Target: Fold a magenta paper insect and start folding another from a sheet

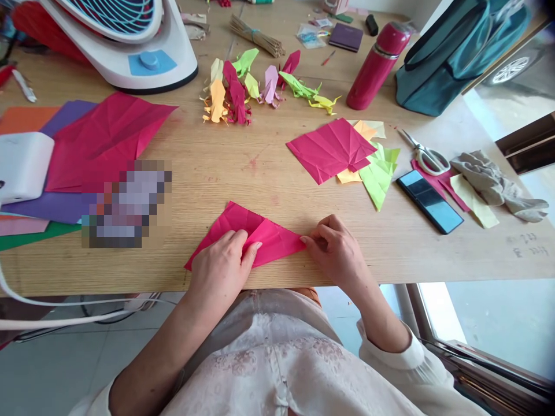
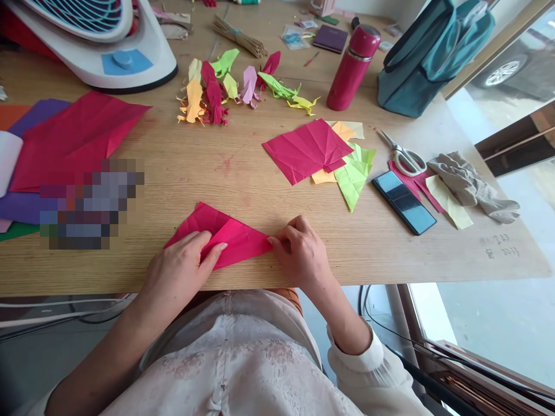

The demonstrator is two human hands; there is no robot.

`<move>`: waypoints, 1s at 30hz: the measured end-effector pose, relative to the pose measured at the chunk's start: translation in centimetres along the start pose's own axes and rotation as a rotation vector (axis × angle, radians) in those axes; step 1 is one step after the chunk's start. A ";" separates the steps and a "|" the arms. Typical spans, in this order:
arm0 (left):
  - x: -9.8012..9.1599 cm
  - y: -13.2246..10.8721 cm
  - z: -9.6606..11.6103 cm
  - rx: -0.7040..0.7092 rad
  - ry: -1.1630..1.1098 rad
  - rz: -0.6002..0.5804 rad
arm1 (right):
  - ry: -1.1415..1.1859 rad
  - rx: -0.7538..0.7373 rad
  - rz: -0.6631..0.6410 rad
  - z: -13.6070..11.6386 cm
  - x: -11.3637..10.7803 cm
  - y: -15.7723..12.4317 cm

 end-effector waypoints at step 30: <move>0.5 0.4 -0.3 -0.038 0.073 0.034 | 0.116 0.236 -0.156 0.9 -1.0 -1.1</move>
Point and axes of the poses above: each hand's wrist, its own y-axis towards the middle knuckle, its own x-axis out of the palm, z = x × y, the point moved 9 cm from there along y, towards the middle knuckle, and after that the axes turned 7 degrees about y, right-handed, at the moved point
